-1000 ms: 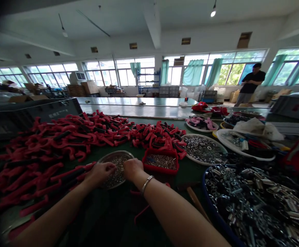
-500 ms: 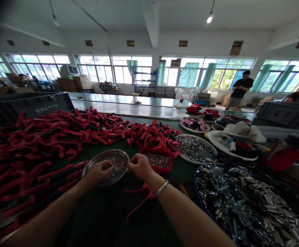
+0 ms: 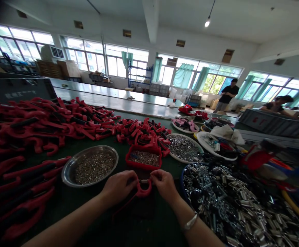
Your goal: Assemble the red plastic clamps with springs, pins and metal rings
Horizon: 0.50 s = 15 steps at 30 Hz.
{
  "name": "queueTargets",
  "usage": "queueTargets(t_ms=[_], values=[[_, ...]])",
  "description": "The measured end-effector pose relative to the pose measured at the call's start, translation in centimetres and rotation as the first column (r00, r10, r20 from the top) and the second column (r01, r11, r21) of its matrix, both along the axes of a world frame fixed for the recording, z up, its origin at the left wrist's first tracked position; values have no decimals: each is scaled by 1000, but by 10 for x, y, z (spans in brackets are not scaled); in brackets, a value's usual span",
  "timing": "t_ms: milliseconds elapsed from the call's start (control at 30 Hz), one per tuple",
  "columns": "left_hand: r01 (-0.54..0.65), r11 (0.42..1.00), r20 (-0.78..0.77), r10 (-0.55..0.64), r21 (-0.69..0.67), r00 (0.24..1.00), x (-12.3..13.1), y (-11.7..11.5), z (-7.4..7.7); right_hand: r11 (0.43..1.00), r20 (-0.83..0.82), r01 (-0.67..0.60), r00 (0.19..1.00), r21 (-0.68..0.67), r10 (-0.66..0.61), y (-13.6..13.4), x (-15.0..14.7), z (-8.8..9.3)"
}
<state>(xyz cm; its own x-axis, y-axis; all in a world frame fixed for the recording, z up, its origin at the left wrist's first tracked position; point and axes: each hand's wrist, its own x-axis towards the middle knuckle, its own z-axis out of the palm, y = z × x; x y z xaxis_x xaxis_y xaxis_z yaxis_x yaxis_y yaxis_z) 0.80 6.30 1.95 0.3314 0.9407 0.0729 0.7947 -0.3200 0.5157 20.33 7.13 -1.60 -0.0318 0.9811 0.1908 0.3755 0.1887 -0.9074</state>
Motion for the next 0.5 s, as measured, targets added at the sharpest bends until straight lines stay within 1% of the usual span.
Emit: queueTargets(t_ms=[100,267,400,500], values=[[-27,1000,2,27,6,1000,3,3,-5,998,51,34,998,60,-37,-3,-4,-3],[-14,999,25,13,32,1000,1,5,-10,987,171,7,985,160,-34,-9,-8,-3],[-38,999,10,38,18,999,4,4,-10,965,333,-58,943,255,-31,-12,-5,-5],[-46,999,8,46,12,999,5,4,-10,950,399,-127,917,285,3,-12,-2,-5]])
